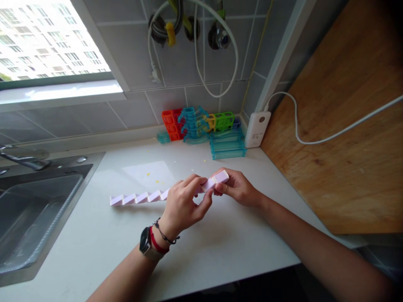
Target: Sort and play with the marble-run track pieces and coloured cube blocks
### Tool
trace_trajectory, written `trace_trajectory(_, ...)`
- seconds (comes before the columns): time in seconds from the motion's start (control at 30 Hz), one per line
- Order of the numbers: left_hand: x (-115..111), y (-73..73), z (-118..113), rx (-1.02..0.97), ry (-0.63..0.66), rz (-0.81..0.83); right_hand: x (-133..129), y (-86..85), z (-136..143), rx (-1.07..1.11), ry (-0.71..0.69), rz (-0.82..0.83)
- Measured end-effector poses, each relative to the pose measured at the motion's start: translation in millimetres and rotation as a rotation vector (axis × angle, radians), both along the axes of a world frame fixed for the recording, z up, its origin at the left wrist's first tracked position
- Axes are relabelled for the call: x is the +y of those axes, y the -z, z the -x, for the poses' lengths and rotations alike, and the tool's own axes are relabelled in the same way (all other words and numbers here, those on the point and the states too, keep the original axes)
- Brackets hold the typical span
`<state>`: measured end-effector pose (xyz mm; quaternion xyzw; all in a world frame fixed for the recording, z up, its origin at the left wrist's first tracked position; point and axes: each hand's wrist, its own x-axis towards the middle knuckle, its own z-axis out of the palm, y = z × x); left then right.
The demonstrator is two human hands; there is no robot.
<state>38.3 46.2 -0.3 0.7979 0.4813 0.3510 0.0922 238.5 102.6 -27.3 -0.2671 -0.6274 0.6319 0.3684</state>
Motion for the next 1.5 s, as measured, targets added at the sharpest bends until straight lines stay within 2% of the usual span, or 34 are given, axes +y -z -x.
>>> trace_trajectory(0.23,-1,-0.8,3,0.056,0.037,0.012,3,-2.4,0,0.038,-0.047,0.067)
trace_trajectory(0.43,1,-0.5,5,0.101,0.051,-0.005,2,2.4,1,0.065,-0.086,0.156)
trace_trajectory(0.6,5,4.2,6,0.145,-0.028,-0.066,3,7.1,3,0.215,-0.003,0.321)
trace_trajectory(0.77,6,9.5,6,0.127,0.02,-0.089,5,7.5,2,0.225,-0.028,0.375)
trace_trajectory(1.0,4,13.1,1,0.12,-0.061,-0.037,4,4.7,6,0.1,0.029,0.212)
trace_trajectory(1.5,2,15.0,-3,0.225,-0.234,-0.048,-18,10.3,15,-0.191,0.46,-0.134)
